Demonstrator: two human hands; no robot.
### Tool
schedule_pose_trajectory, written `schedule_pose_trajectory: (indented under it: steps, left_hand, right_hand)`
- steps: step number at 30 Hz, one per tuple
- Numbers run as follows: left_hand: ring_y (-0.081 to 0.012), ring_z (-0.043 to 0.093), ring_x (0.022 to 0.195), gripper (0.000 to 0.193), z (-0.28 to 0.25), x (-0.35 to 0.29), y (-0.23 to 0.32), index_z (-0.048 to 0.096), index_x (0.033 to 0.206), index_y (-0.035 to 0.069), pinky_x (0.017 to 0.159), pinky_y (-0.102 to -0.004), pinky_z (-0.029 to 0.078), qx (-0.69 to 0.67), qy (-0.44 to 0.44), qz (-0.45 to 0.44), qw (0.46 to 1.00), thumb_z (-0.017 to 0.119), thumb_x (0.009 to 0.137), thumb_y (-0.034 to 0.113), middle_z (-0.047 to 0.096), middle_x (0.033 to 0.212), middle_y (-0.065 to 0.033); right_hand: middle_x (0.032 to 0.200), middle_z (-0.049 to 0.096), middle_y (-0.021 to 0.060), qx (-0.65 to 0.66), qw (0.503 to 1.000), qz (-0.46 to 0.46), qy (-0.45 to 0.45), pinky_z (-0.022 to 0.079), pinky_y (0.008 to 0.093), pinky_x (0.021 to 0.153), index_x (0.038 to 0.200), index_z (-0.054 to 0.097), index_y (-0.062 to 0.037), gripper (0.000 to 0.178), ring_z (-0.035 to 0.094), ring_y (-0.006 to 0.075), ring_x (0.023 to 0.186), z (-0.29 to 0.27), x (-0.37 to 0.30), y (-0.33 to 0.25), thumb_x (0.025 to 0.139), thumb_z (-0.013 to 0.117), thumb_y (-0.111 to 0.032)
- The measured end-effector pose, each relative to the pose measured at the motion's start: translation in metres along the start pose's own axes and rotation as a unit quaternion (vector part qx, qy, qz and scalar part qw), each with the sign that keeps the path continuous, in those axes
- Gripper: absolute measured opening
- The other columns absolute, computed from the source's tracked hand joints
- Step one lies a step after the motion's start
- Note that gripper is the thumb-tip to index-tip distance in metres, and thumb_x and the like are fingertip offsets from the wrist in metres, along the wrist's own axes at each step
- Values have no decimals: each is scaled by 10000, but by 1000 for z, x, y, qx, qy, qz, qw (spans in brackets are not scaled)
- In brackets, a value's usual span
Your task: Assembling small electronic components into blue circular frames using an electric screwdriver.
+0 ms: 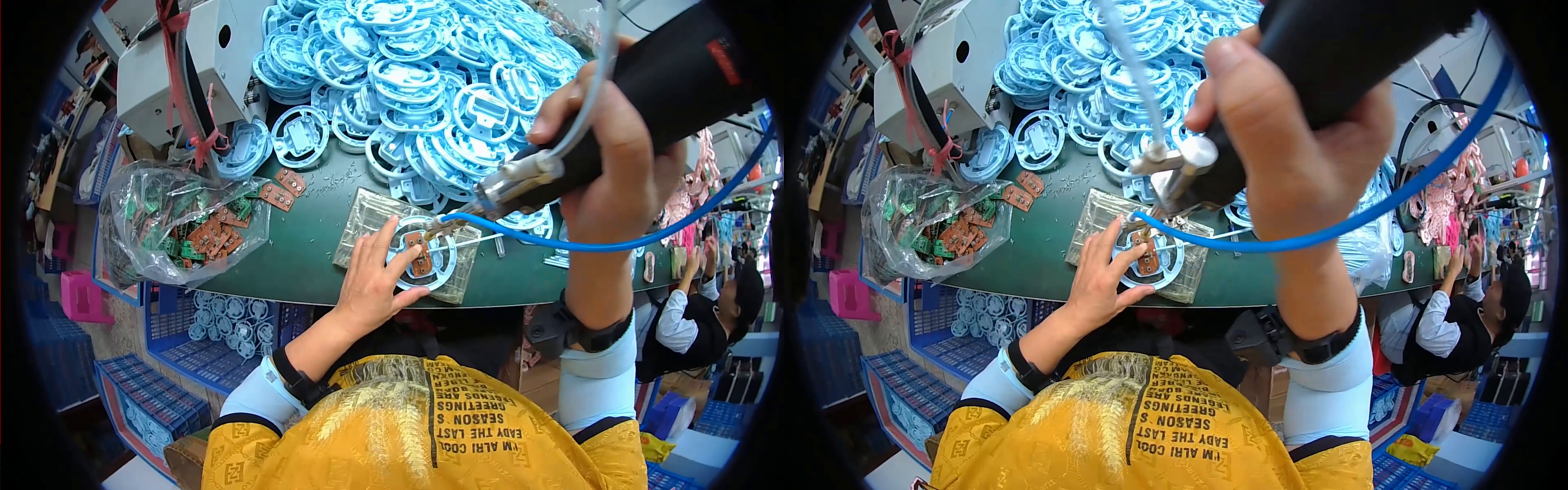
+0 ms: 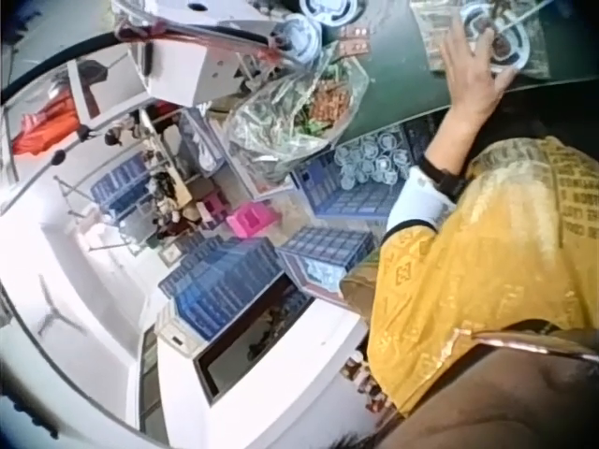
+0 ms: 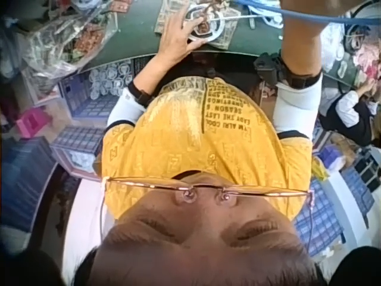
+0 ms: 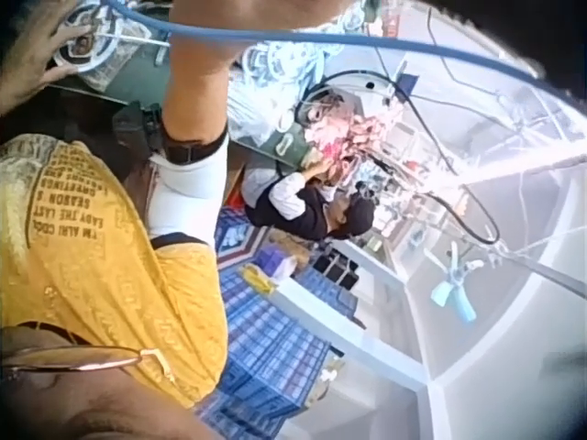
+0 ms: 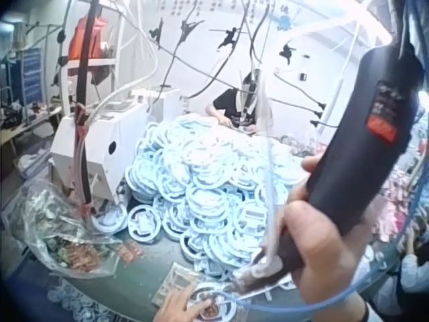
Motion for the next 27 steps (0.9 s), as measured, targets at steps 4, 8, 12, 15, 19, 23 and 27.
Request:
schedule_pose_trajectory:
  steps: [4,8,12,15,19,23,27]
  left_hand:
    - [-412,444,1322,709,0,-1,-1,564,1303,114,1089,-538,352,9,-7,3,1000,860,702,346,386,1497,-232]
    - [-395,458,1336,686,0,0,-4,572,1282,102,1079,-539,368,-10,-10,21,1000,853,709,354,436,1467,-243]
    - [-391,456,1344,672,0,-1,-4,579,1270,99,1078,-536,370,-11,-8,25,1000,847,712,361,452,1455,-248]
    - [-393,457,1344,676,-2,0,-3,580,1269,93,1077,-535,371,-8,-6,29,1000,849,709,359,454,1451,-252]
    - [-395,457,1340,690,-1,0,-5,576,1286,94,1074,-535,371,-10,-12,28,999,848,709,358,456,1449,-253]
    - [-400,452,1339,710,-6,1,-1,571,1299,91,1073,-524,374,-20,-22,30,999,851,702,351,448,1450,-256]
    - [-409,442,1342,722,-7,2,-4,569,1304,87,1077,-521,373,-12,-43,39,998,856,692,340,437,1454,-260]
  right_hand:
    - [679,629,140,-4,1000,18,-22,529,281,593,1223,493,106,425,645,193,588,10,-7,13,894,589,-147]
    - [671,631,130,2,999,53,2,517,259,581,1229,489,91,427,647,185,589,21,-9,17,896,598,-153]
    - [689,630,129,-42,998,44,-26,518,264,580,1237,490,78,420,646,189,588,23,-9,17,899,597,-148]
    - [695,624,132,-4,999,24,-27,518,271,577,1241,489,73,414,643,195,584,21,-9,23,900,596,-137]
    - [704,617,131,29,998,47,0,517,283,576,1210,496,69,383,638,197,580,28,-10,29,890,605,-111]
    - [778,627,130,44,998,38,-6,520,302,579,1175,507,61,340,635,198,594,29,-15,28,881,613,-71]
    - [813,624,103,53,996,61,22,515,315,586,1212,511,60,362,633,197,607,35,-17,36,880,625,-29]
Point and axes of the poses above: each hand's wrist, its own x-axis towards the middle knuckle, its own z-axis out of the palm, y = z × x, the point moved 5 cm from there along x, towards the middle knuckle
